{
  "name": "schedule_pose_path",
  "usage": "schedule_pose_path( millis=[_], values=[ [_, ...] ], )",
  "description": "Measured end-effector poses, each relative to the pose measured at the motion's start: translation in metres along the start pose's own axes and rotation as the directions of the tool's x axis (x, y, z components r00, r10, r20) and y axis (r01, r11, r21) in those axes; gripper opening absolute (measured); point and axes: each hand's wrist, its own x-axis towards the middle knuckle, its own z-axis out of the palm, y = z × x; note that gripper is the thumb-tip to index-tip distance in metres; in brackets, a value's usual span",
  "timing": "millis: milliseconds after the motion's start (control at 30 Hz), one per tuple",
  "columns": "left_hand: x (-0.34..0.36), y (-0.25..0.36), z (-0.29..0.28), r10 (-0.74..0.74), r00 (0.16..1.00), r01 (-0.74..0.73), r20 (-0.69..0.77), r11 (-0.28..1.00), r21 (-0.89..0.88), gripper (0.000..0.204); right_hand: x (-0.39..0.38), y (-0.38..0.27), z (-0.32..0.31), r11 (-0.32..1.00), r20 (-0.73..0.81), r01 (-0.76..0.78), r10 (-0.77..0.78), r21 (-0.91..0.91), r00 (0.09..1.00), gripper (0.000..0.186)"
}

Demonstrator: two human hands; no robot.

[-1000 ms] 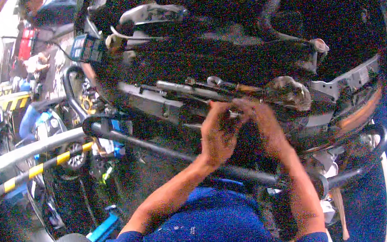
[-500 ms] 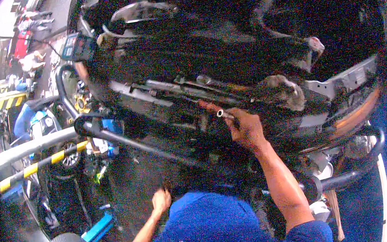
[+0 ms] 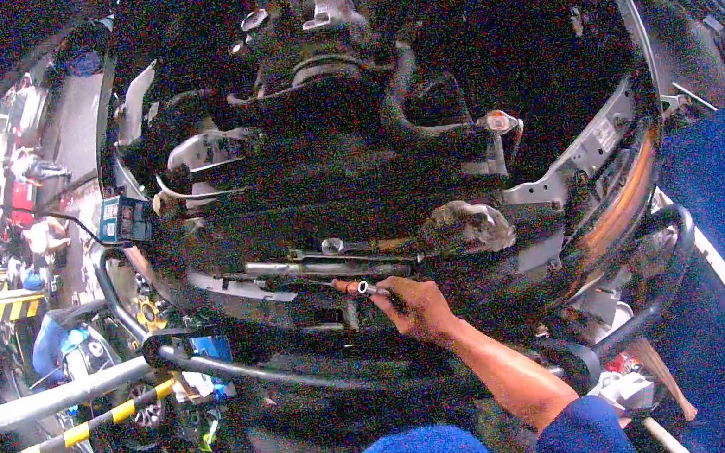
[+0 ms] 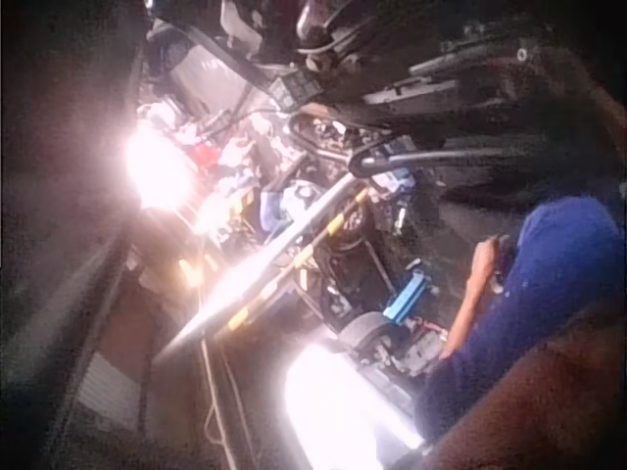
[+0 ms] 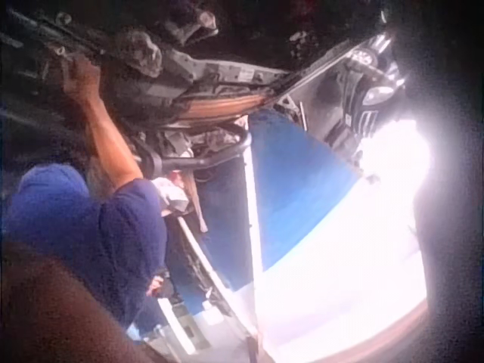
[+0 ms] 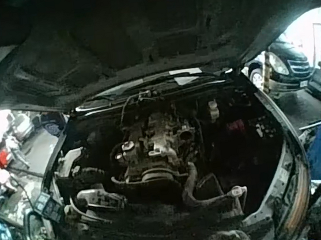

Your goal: Replacing or repairing components within the engine bay of a vehicle.

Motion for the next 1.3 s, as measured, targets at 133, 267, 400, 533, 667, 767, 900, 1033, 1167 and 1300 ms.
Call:
schedule_pose_path(
  millis=[133,267,400,533,667,767,900,1033,1167,1300],
  values=[
    [0.016,0.046,-0.091,0.014,0.975,0.012,-0.223,0.993,0.115,0.024,-0.002,0.001,-0.007,0.997,-0.060,0.041,-0.037,0.062,0.997,0.016],
    [0.027,0.062,-0.151,0.142,0.907,-0.070,-0.398,0.979,0.189,0.021,-0.006,0.000,-0.020,0.998,-0.067,0.062,-0.060,0.026,0.996,0.019],
    [0.048,0.079,-0.176,0.057,0.957,0.050,-0.283,0.933,0.358,0.021,-0.006,-0.006,-0.035,0.989,-0.195,0.074,-0.048,0.125,0.980,0.020],
    [0.086,0.106,-0.194,0.300,0.943,-0.241,-0.145,0.915,0.323,0.021,0.019,0.005,-0.071,0.982,-0.506,0.142,-0.188,-0.127,0.842,0.014],
    [0.128,0.153,-0.227,0.243,0.970,-0.225,0.012,0.881,0.417,0.025,0.079,0.043,-0.151,0.998,-0.672,-0.055,0.058,0.026,0.738,0.028],
    [0.168,0.204,-0.250,0.439,0.898,-0.395,0.029,0.775,0.494,0.027,0.156,0.088,-0.225,0.981,-0.795,-0.192,0.093,-0.030,0.599,0.028],
    [0.219,0.269,-0.262,0.641,0.766,-0.566,0.047,0.638,0.522,0.034,0.212,0.146,-0.269,0.911,-0.747,0.054,0.300,0.409,0.594,0.025],
    [0.274,0.324,-0.268,0.747,0.660,-0.650,0.079,0.516,0.559,0.045,0.246,0.181,-0.282,0.874,-0.706,-0.026,0.409,0.485,0.578,0.026],
    [0.347,0.379,-0.280,0.800,0.600,-0.622,-0.013,0.477,0.621,0.051,0.277,0.199,-0.299,0.951,-0.699,-0.222,0.308,0.215,0.645,0.024],
    [0.445,0.449,-0.306,0.895,0.395,-0.628,-0.207,0.428,0.650,0.044,0.289,0.210,-0.297,0.966,-0.665,-0.260,0.201,0.011,0.719,0.044]
  ],
)
